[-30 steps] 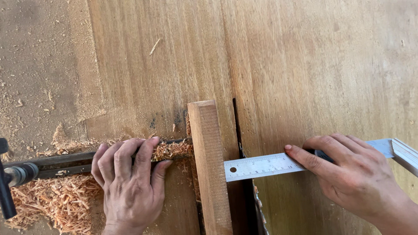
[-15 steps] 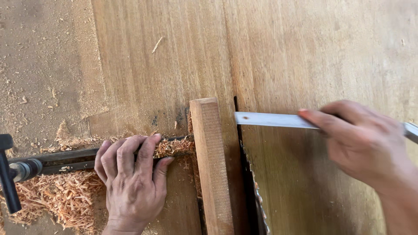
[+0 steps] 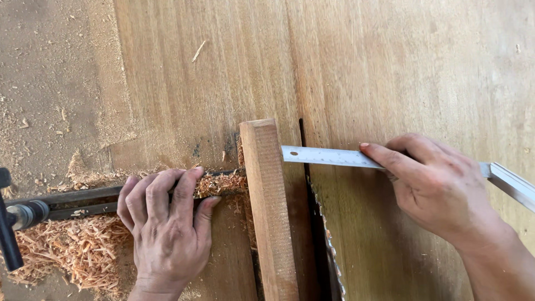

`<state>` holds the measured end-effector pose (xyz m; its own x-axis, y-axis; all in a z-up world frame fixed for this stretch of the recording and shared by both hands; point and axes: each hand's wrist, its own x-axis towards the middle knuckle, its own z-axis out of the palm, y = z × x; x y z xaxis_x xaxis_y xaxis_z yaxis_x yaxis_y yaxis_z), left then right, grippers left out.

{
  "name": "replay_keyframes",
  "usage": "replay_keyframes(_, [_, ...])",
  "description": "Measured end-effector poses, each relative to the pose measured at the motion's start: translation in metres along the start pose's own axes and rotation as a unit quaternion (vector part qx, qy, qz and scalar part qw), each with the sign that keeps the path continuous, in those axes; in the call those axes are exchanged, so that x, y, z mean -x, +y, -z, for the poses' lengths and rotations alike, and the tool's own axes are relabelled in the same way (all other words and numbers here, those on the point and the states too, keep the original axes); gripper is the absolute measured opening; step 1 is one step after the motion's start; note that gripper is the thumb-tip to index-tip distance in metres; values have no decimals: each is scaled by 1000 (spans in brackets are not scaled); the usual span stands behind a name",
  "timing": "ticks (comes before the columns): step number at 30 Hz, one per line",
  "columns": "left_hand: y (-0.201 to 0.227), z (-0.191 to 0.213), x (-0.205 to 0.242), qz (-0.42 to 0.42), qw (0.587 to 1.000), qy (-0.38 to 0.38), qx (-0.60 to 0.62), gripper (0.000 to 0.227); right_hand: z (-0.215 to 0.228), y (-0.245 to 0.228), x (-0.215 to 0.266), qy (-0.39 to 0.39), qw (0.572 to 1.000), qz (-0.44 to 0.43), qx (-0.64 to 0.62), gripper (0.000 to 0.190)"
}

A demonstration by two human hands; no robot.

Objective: The person positions a wooden plank on a table saw, uses a metal square to measure the distance between the blade and the wood, and then pushes the plank through the spinning blade to cut it.

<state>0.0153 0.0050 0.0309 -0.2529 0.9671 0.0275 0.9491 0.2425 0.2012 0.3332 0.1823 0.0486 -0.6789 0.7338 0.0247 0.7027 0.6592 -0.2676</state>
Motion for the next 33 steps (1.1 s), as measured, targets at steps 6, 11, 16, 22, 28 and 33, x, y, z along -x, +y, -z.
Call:
replay_keyframes(6, [-1, -1, -2, -5, 1000, -6, -6, 47, 0, 5, 1, 11, 999, 32, 7, 42])
replay_keyframes(11, [-4, -3, 1, -3, 1000, -5, -5, 46, 23, -1, 19, -11, 998, 57, 9, 46])
replay_keyframes(16, [-2, -1, 0, -2, 1000, -1, -3, 46, 24, 0, 26, -32, 997, 64, 14, 55])
replay_keyframes(22, [-3, -2, 0, -5, 1000, 0, -2, 47, 20, -4, 20, -26, 996, 79, 12, 55])
replay_keyframes(28, [-4, -2, 1, -2, 1000, -4, -2, 48, 18, -4, 21, -39, 996, 74, 20, 58])
replay_keyframes(33, [-5, -3, 2, -5, 1000, -7, -11, 49, 14, -2, 25, -45, 997, 64, 23, 58])
